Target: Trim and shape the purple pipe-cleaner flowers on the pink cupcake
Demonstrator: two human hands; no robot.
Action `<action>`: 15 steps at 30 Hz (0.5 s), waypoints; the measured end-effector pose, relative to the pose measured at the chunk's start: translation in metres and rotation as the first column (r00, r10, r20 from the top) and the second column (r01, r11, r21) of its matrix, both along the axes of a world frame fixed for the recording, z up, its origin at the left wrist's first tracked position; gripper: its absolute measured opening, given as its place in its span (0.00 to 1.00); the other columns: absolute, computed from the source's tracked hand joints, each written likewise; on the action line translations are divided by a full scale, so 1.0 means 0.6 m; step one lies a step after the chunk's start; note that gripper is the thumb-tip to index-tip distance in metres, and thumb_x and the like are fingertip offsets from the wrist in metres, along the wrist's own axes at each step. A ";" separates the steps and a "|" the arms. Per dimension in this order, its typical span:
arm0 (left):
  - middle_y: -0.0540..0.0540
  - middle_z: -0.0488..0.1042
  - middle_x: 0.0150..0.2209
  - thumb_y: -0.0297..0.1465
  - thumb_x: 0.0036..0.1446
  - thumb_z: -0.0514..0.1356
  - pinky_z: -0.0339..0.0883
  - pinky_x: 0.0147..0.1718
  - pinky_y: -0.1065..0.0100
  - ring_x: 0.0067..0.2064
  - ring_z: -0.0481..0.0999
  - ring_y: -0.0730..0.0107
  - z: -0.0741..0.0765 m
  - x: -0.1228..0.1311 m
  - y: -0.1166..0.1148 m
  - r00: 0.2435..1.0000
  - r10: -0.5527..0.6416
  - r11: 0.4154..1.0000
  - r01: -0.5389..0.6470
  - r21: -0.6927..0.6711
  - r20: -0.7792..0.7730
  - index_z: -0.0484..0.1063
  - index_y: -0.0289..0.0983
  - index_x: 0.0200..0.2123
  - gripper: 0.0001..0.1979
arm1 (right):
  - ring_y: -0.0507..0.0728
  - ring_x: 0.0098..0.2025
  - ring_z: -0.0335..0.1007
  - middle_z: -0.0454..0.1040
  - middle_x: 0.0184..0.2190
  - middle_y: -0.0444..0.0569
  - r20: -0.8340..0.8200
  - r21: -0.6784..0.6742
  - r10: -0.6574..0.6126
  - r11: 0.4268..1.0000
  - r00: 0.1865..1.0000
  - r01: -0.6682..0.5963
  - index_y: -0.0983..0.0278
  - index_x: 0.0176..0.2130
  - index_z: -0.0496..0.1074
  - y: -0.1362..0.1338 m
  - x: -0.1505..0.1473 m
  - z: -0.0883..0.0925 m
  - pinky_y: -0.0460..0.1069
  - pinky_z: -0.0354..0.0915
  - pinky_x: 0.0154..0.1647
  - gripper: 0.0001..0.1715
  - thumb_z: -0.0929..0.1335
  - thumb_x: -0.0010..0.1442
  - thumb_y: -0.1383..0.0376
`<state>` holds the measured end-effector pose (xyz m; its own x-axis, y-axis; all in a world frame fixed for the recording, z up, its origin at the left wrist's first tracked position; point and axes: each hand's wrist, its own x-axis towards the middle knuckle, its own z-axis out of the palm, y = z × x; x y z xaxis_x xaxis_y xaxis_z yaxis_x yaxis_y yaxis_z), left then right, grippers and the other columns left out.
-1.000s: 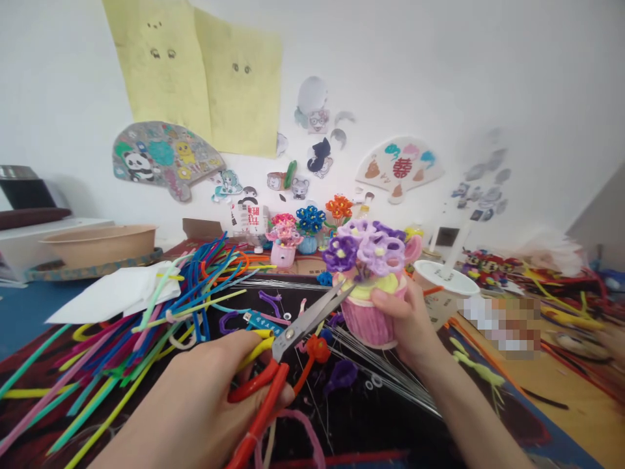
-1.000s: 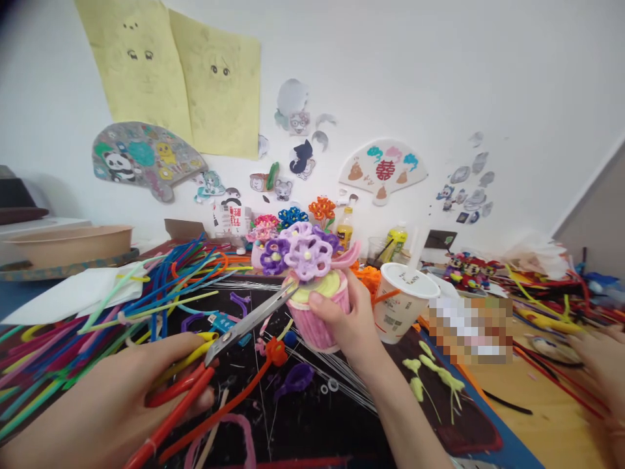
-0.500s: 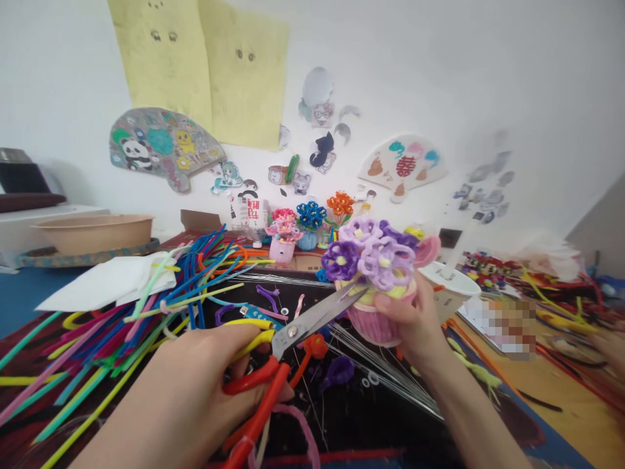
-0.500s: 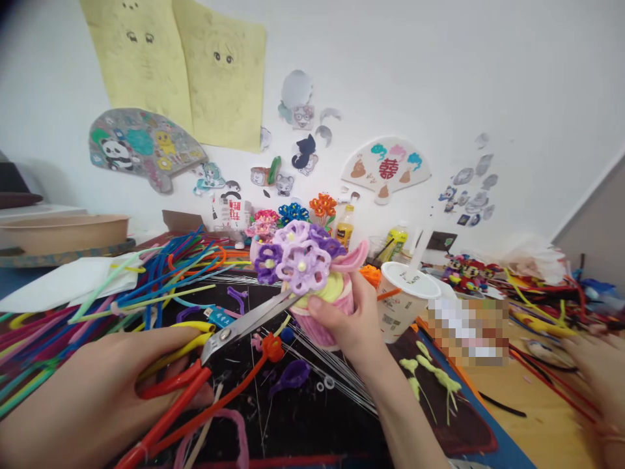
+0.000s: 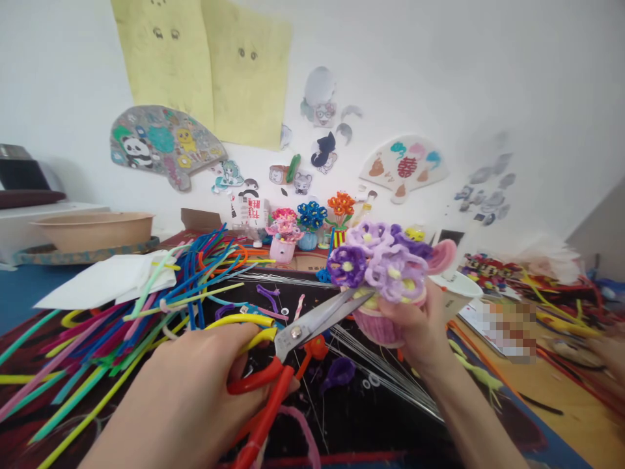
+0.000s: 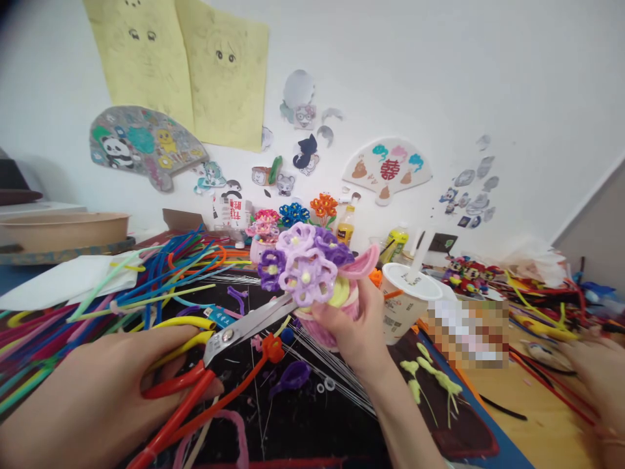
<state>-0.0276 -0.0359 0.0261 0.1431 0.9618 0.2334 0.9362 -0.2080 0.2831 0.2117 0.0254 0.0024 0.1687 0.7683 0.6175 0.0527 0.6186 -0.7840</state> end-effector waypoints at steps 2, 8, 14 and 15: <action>0.51 0.75 0.21 0.44 0.50 0.56 0.53 0.21 0.71 0.22 0.73 0.66 -0.001 0.001 -0.002 1.000 0.012 1.000 -0.012 0.014 -0.015 0.70 0.43 0.21 0.13 | 0.62 0.32 0.74 0.78 0.32 0.48 0.016 0.035 -0.025 0.999 1.000 0.024 0.57 0.35 0.75 -0.001 -0.002 0.000 0.54 0.71 0.33 0.17 0.75 0.42 0.59; 0.49 0.77 0.23 0.42 0.53 0.54 0.55 0.23 0.68 0.24 0.75 0.61 -0.004 -0.001 -0.001 1.000 0.014 0.994 -0.014 -0.111 0.003 0.71 0.45 0.23 0.12 | 0.58 0.27 0.73 0.77 0.27 0.46 0.052 0.166 -0.103 0.982 0.993 0.093 0.60 0.32 0.73 -0.004 -0.011 0.003 0.49 0.68 0.24 0.13 0.73 0.42 0.61; 0.47 0.78 0.27 0.44 0.53 0.52 0.57 0.25 0.65 0.27 0.76 0.57 -0.004 -0.001 0.001 0.998 0.048 0.980 -0.056 -0.189 -0.051 0.71 0.45 0.25 0.14 | 0.59 0.29 0.75 0.78 0.28 0.45 0.065 0.170 -0.104 0.981 0.992 0.092 0.60 0.31 0.72 -0.004 -0.011 0.003 0.49 0.69 0.25 0.12 0.73 0.42 0.62; 0.46 0.78 0.27 0.45 0.53 0.51 0.57 0.25 0.65 0.28 0.76 0.56 -0.005 -0.001 0.001 0.996 0.054 0.978 -0.066 -0.199 -0.066 0.71 0.45 0.25 0.15 | 0.59 0.30 0.75 0.78 0.29 0.46 0.074 0.166 -0.099 0.982 0.992 0.086 0.60 0.32 0.73 -0.004 -0.011 0.001 0.49 0.70 0.26 0.13 0.73 0.43 0.61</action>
